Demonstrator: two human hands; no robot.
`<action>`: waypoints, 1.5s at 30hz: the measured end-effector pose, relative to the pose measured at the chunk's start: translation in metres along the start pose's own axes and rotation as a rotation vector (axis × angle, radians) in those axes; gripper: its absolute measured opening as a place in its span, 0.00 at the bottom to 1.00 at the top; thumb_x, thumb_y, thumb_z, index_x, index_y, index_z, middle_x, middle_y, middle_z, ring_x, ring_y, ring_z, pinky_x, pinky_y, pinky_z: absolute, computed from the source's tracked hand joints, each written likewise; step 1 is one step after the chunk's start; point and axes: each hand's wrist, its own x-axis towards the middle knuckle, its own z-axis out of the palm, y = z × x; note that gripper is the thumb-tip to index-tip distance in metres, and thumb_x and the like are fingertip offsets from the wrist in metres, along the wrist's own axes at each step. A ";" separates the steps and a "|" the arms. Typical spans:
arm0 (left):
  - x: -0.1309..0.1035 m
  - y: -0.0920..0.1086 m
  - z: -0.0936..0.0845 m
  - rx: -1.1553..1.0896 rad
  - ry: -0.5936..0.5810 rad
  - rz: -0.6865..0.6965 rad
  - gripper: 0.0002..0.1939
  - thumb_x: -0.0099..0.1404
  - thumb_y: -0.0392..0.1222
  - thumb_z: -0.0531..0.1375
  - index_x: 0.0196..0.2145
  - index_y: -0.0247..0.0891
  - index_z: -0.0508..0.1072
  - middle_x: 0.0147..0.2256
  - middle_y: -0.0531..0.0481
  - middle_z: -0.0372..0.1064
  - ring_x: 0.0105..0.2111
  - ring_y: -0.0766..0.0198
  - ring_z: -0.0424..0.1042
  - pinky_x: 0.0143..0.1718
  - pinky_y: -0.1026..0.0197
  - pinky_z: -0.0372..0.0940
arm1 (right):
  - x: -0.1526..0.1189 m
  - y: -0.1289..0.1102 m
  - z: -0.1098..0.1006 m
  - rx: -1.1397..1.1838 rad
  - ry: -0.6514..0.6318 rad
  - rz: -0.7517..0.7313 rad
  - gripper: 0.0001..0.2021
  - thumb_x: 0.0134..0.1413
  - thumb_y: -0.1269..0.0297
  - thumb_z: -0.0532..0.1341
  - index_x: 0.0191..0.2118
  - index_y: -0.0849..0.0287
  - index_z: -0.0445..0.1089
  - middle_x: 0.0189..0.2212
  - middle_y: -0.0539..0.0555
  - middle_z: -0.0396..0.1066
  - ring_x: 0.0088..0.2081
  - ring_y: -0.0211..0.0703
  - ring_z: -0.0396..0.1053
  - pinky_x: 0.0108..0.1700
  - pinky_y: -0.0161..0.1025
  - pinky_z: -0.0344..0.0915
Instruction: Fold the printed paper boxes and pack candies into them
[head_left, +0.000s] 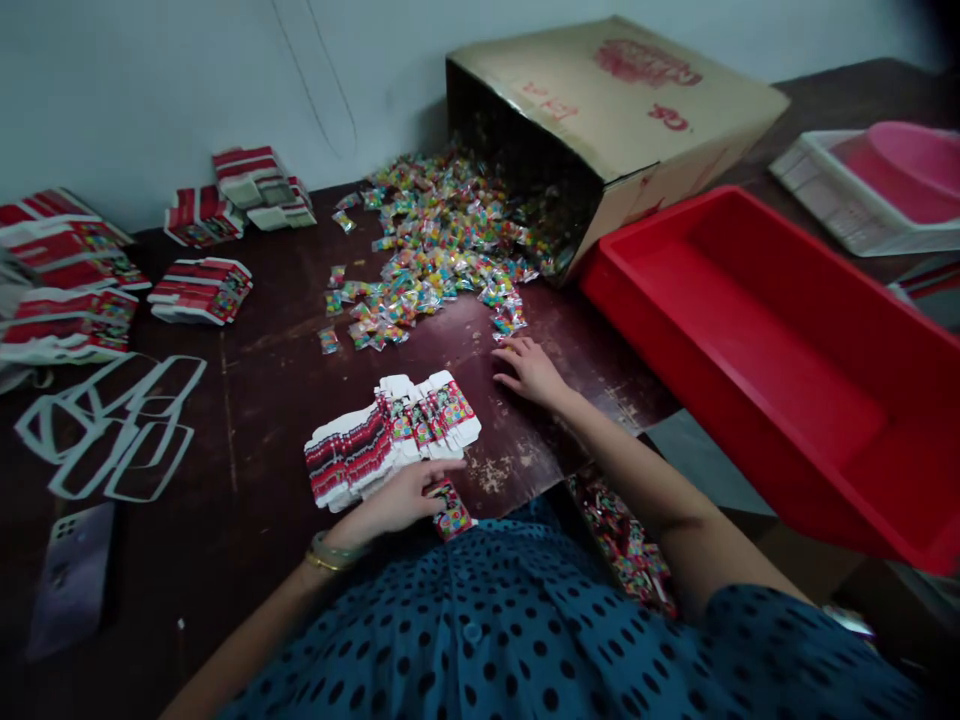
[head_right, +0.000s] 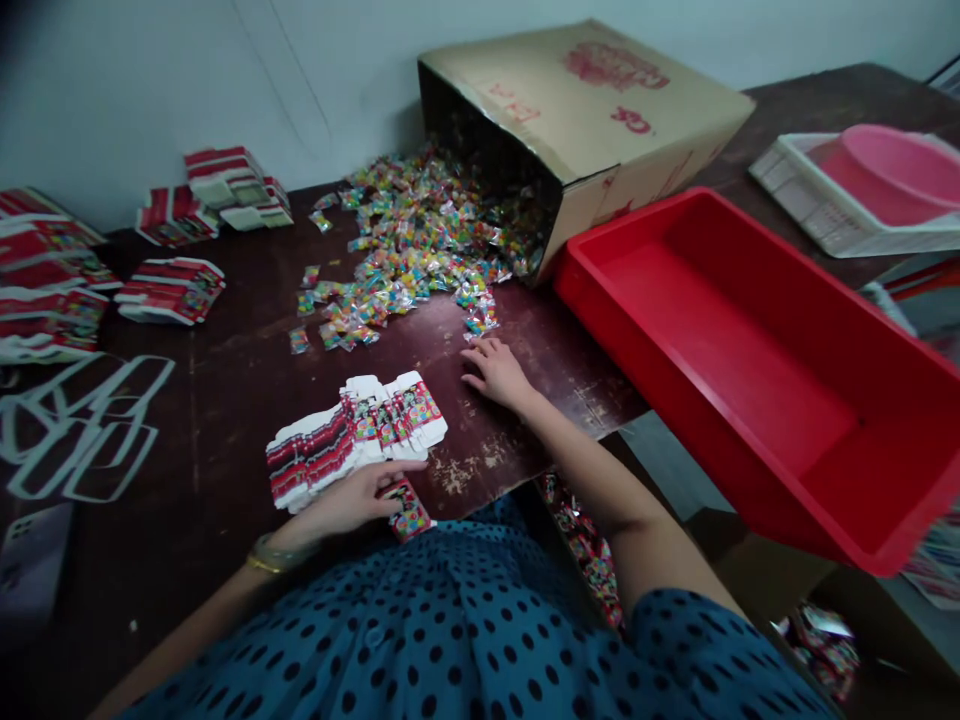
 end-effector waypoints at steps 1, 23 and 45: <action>-0.005 0.003 -0.009 0.105 -0.038 -0.029 0.27 0.49 0.32 0.61 0.50 0.38 0.73 0.40 0.49 0.72 0.39 0.59 0.69 0.44 0.60 0.61 | 0.002 0.011 0.001 -0.046 0.028 0.012 0.14 0.58 0.62 0.59 0.49 0.61 0.71 0.51 0.63 0.66 0.53 0.55 0.59 0.55 0.55 0.59; 0.046 0.024 0.035 -0.474 0.103 -0.030 0.25 0.59 0.42 0.61 0.53 0.38 0.63 0.42 0.44 0.69 0.35 0.61 0.72 0.27 0.61 0.72 | -0.146 -0.087 0.008 0.584 -0.058 0.110 0.09 0.62 0.64 0.55 0.42 0.55 0.72 0.43 0.57 0.71 0.46 0.43 0.68 0.48 0.41 0.66; 0.049 0.023 0.045 -0.590 0.333 0.000 0.31 0.63 0.64 0.50 0.48 0.34 0.70 0.36 0.41 0.74 0.33 0.56 0.72 0.23 0.61 0.68 | -0.070 -0.099 0.015 0.590 0.210 0.245 0.11 0.61 0.59 0.55 0.44 0.53 0.73 0.58 0.56 0.56 0.57 0.49 0.57 0.59 0.51 0.56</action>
